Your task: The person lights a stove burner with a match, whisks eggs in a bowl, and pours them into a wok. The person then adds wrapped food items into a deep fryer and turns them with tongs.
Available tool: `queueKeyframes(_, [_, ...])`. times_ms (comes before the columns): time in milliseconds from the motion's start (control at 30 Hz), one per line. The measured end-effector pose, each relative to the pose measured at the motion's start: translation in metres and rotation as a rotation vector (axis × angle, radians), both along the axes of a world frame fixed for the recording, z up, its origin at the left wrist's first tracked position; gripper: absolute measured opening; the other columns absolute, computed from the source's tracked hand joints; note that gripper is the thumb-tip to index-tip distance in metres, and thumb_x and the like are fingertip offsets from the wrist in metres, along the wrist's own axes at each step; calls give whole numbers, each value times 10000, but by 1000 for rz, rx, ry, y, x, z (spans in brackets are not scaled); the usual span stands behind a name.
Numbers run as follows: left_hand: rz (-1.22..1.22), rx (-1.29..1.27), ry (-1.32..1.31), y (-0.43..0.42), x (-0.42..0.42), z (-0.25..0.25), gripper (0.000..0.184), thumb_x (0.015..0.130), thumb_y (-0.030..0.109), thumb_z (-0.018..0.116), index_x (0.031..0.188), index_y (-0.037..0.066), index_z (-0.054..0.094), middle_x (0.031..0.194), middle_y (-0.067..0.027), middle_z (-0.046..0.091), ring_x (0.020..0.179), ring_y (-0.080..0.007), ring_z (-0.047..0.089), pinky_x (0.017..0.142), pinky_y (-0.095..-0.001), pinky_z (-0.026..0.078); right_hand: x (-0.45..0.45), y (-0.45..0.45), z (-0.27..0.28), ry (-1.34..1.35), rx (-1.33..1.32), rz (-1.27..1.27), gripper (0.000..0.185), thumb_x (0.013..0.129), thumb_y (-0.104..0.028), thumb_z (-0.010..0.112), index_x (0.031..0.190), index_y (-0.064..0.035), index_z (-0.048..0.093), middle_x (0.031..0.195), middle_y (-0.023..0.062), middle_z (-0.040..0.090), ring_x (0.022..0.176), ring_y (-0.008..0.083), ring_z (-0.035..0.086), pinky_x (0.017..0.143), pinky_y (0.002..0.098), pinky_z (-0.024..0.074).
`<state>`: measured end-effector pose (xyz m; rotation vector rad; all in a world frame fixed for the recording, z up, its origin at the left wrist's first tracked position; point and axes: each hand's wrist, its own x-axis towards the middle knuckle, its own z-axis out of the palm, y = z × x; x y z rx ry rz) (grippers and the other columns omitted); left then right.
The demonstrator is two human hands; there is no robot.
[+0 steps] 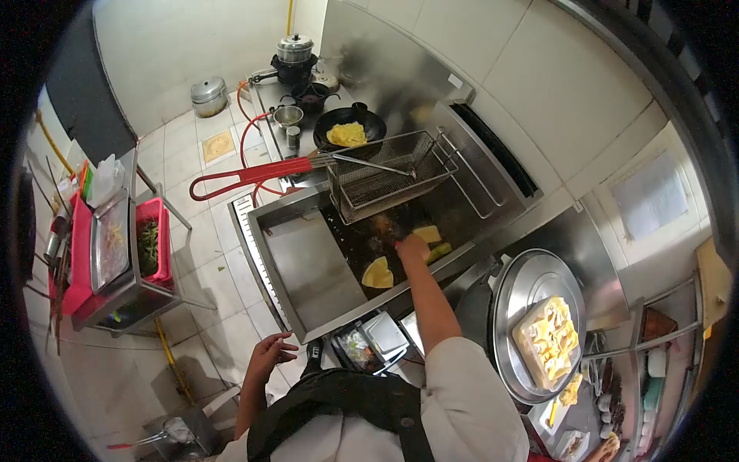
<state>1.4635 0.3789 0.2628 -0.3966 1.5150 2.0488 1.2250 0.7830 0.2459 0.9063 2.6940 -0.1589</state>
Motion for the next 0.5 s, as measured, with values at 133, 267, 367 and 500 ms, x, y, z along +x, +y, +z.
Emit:
queueKeyframes(133, [-18, 0, 11, 2, -7, -1, 335, 950, 222, 443, 1194, -2, 499, 902, -136, 653, 733, -184, 647, 703, -288, 529, 35, 2, 41, 106, 55, 56, 413, 731, -414, 707, 947, -62, 679, 912, 126, 671, 864, 266, 653, 689, 389, 517])
queueKeyframes(267, [-85, -9, 48, 11, -19, 3, 338, 951, 222, 443, 1197, -3, 499, 908, -136, 653, 737, -181, 645, 701, -281, 525, 73, 12, 67, 197, 21, 183, 401, 717, -423, 686, 884, -58, 691, 875, 152, 664, 840, 300, 645, 692, 396, 507])
queueKeyframes(367, [-119, 29, 59, 21, -26, 4, 339, 948, 226, 455, 1193, -1, 506, 910, -140, 653, 741, -181, 645, 694, -280, 523, 93, 18, 70, 245, -20, 215, 378, 707, -419, 683, 865, -77, 700, 857, 161, 659, 825, 312, 639, 703, 407, 500])
queueKeyframes(500, [-157, 31, 71, 29, -29, 2, 352, 940, 249, 476, 1195, 6, 499, 921, -148, 659, 781, -186, 652, 727, -300, 527, 111, 22, 75, 257, -96, 267, 382, 703, -448, 684, 865, -103, 706, 821, 167, 653, 797, 325, 636, 690, 405, 495])
